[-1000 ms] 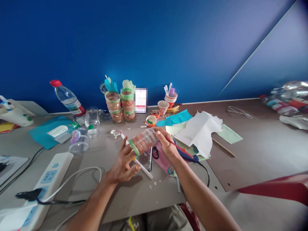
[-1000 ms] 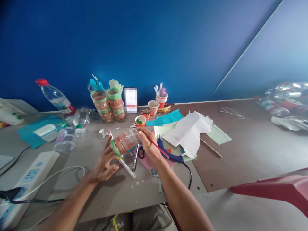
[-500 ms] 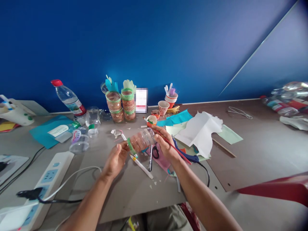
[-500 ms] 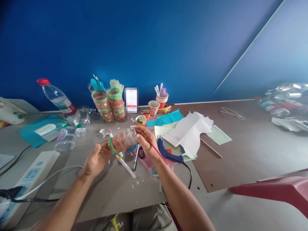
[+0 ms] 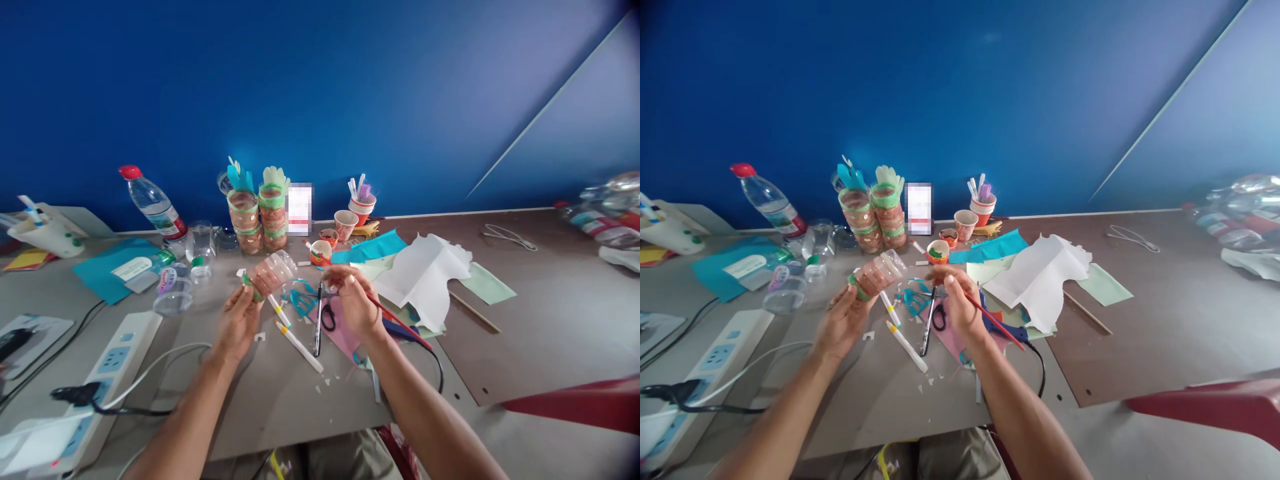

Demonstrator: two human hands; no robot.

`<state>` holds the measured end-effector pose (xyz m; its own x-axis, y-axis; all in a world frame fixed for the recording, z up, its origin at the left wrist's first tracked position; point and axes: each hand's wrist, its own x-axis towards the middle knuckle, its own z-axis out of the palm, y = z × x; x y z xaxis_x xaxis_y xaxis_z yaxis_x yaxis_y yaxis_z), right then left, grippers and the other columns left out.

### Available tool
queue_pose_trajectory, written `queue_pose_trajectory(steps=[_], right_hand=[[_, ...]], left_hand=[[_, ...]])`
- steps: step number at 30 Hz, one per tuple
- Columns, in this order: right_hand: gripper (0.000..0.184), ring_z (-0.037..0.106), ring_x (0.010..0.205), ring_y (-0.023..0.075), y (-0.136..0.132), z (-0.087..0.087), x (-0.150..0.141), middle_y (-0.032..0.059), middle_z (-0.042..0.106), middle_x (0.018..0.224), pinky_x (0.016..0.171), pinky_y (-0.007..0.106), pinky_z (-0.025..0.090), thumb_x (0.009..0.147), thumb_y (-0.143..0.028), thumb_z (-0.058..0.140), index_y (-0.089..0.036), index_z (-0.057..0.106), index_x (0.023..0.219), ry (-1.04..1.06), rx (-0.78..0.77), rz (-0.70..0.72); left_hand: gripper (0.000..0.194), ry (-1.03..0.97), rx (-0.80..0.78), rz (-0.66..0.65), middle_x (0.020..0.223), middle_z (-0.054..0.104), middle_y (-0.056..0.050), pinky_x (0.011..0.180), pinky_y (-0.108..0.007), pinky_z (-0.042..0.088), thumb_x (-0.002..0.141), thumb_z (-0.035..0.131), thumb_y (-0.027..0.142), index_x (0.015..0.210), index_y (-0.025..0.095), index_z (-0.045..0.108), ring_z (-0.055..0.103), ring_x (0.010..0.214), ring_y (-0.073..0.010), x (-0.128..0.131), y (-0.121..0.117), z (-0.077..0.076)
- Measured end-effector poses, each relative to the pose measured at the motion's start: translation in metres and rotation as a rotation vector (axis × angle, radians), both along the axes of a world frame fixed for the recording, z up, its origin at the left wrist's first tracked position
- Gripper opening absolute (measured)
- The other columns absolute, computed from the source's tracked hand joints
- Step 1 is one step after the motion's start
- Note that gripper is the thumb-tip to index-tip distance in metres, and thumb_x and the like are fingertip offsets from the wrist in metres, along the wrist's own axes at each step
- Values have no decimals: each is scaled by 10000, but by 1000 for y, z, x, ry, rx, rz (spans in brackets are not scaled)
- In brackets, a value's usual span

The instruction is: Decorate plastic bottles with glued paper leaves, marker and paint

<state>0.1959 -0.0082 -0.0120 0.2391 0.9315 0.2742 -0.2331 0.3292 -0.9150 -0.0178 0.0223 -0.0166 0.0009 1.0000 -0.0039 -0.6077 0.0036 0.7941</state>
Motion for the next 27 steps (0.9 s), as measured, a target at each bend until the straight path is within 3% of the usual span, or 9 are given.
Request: queue_pose_trajectory(steps=[3, 7, 16, 22, 27], right_hand=[[356, 710, 753, 242, -4, 0, -3, 51, 773, 779, 766, 411, 558, 866, -587, 637, -255, 766, 890, 26, 7, 100], [340, 706, 722, 227, -9, 3, -8, 46, 771, 743, 745, 390, 548, 895, -552, 633, -245, 780, 890, -24, 29, 209], [287, 652, 697, 196, -11, 12, -14, 36, 773, 750, 690, 343, 535, 909, -497, 630, -257, 784, 873, -138, 40, 193], [229, 682, 694, 185, -8, 7, -15, 32, 762, 714, 692, 318, 534, 891, -402, 632, -228, 776, 848, -106, -15, 193], [229, 688, 672, 177, -8, 0, -15, 30, 753, 704, 669, 306, 528, 889, -405, 641, -218, 769, 860, -27, -16, 177]], left_hand=[[87, -14, 7, 13, 975, 802, -29, 1185, -481, 388, 812, 773, 304, 829, 220, 759, 675, 1186, -253, -3, 3, 0], [103, -53, -47, 55, 934, 793, -23, 1197, -498, 373, 809, 781, 301, 810, 206, 742, 669, 1186, -247, -4, 3, 2], [66, -76, -81, 5, 951, 800, -14, 1221, -479, 343, 820, 784, 260, 814, 210, 742, 687, 1150, -213, -1, -1, 6], [84, -126, -127, 106, 1000, 799, -22, 1179, -560, 377, 850, 746, 244, 785, 205, 709, 669, 1195, -238, -8, 5, -2], [141, -167, -118, 86, 1055, 788, -22, 1216, -591, 303, 899, 693, 262, 773, 199, 688, 628, 1260, -231, -12, 7, -5]])
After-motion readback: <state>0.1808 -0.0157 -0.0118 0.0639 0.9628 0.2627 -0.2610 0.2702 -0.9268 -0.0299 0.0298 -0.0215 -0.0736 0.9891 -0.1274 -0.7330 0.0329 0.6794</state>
